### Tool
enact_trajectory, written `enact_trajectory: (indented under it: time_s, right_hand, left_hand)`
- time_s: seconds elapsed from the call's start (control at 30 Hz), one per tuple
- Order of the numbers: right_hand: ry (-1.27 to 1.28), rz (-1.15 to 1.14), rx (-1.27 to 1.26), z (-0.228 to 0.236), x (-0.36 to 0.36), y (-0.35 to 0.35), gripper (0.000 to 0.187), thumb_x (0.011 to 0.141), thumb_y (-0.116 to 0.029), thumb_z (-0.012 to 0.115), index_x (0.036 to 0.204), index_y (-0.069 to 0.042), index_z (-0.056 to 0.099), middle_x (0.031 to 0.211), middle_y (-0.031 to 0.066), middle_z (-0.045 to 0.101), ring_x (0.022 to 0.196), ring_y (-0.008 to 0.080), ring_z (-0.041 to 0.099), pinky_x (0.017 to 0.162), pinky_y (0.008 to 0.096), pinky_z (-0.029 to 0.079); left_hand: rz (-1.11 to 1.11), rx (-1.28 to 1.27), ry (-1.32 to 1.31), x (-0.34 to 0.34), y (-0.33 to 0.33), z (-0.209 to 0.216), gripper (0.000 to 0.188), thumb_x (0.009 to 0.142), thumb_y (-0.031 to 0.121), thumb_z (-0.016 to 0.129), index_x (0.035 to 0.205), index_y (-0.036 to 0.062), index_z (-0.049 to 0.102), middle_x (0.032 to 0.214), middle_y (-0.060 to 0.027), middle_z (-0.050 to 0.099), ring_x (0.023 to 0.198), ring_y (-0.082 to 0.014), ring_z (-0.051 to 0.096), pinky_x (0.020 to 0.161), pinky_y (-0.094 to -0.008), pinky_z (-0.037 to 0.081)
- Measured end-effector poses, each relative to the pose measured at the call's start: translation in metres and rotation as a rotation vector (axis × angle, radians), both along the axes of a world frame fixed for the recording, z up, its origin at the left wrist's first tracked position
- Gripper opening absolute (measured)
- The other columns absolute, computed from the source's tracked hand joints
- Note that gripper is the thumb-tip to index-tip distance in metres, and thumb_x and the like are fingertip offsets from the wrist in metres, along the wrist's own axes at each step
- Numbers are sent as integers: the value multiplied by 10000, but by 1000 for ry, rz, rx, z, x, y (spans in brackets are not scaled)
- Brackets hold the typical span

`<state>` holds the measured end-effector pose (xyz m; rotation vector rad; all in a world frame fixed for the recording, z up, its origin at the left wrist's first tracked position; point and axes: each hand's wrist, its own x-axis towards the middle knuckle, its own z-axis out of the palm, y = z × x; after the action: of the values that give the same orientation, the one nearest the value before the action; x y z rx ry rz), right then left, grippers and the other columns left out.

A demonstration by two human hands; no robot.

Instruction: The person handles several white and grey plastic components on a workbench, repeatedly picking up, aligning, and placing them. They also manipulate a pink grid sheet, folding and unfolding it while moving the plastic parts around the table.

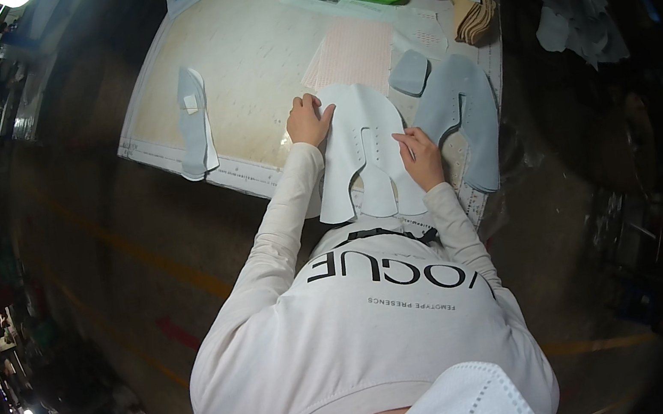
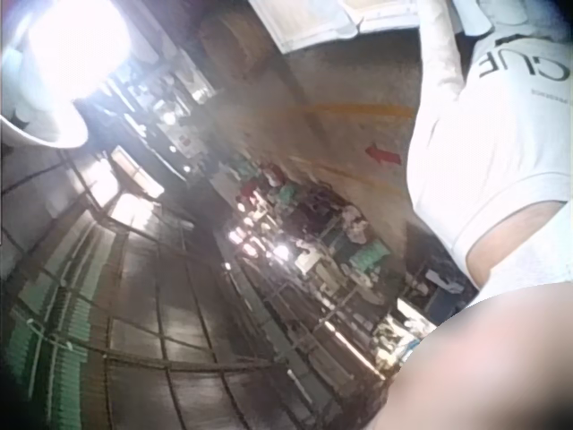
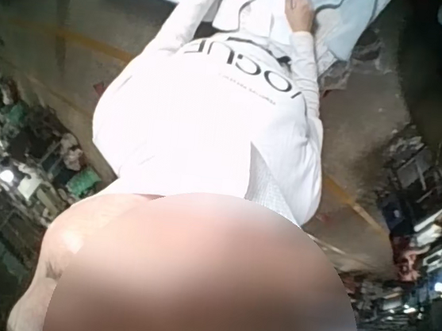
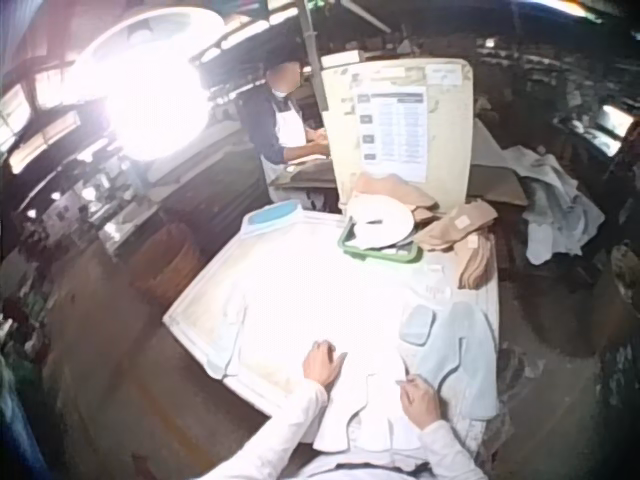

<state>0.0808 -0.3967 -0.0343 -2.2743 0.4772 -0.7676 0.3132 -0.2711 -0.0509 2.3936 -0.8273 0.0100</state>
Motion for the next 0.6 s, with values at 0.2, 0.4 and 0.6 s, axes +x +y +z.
enact_trajectory:
  time_s: [0.2, 0.4, 0.6]
  right_hand:
    - [33, 2, 15, 0, 0, 1, 195, 806, -14, 595, 980, -40, 678, 957, 141, 592, 845, 310, 613, 744, 376, 503]
    - [46, -5, 5, -1, 0, 2, 187, 807, -16, 592, 972, -38, 677, 954, 141, 590, 846, 312, 611, 747, 378, 501]
    - [38, 2, -10, -3, 0, 2, 186, 808, -21, 593, 974, -37, 676, 966, 142, 587, 849, 310, 611, 746, 377, 502]
  left_hand:
    - [45, 39, -62, 2, -7, 0, 245, 809, 305, 668, 897, 103, 560, 899, -115, 561, 785, -318, 598, 675, -421, 485]
    - [14, 21, -82, -7, -4, 5, 233, 817, 286, 656, 893, 88, 557, 878, -123, 561, 762, -319, 597, 654, -430, 482]
    - [43, 1, -158, -5, -13, -4, 207, 824, 257, 639, 885, 81, 549, 859, -127, 571, 751, -321, 595, 646, -432, 470]
